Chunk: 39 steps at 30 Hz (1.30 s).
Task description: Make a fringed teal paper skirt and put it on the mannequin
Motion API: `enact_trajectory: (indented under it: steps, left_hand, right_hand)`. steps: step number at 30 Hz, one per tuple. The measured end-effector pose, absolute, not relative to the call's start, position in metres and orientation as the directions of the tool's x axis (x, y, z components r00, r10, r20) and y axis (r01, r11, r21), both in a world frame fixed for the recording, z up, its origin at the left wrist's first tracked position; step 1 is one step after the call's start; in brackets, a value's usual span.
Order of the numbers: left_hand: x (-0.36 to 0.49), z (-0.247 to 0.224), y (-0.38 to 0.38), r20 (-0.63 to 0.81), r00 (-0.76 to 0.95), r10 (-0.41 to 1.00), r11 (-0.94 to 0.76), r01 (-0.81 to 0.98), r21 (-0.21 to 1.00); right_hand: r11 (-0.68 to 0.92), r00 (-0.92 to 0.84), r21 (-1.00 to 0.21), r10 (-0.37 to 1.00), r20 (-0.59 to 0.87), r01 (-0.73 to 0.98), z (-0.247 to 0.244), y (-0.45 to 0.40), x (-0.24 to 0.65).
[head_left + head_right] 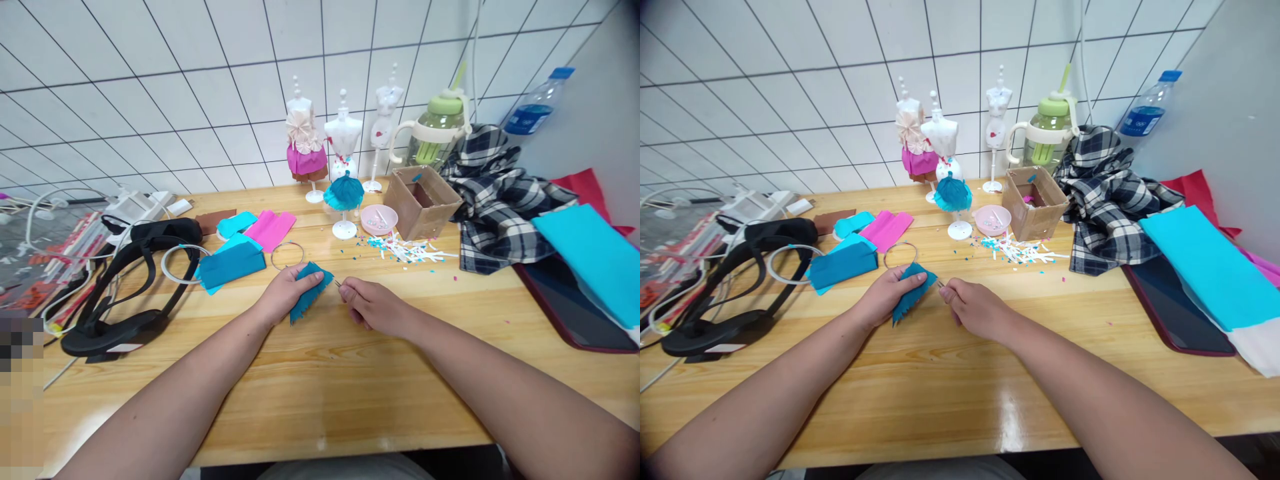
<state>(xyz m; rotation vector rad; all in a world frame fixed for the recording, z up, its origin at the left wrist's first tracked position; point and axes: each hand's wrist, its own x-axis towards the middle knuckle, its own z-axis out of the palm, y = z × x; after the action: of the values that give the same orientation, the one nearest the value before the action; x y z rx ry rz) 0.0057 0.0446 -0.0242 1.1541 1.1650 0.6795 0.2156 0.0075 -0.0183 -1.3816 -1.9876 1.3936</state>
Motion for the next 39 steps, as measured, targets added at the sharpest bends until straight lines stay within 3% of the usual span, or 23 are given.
enact_trajectory:
  steps: [21, 31, 39]
  left_hand:
    - [0.0064, -0.0246, 0.0442, -0.334, 0.328, 0.884, 0.293, 0.168, 0.941]
    - [0.007, -0.0235, 0.044, -0.334, 0.319, 0.887, 0.302, 0.147, 0.942]
    - [0.0078, -0.0182, 0.0421, -0.325, 0.343, 0.881, 0.242, 0.263, 0.934]
  right_hand:
    - [0.097, -0.46, -0.849, 0.869, -0.182, 0.519, -0.0158, 0.0046, 0.2099]
    - [0.08, -0.475, -0.826, 0.847, -0.239, 0.558, -0.0139, 0.0079, 0.2146]
    - [0.095, -0.463, -0.815, 0.858, -0.224, 0.572, -0.0146, 0.0087, 0.2141]
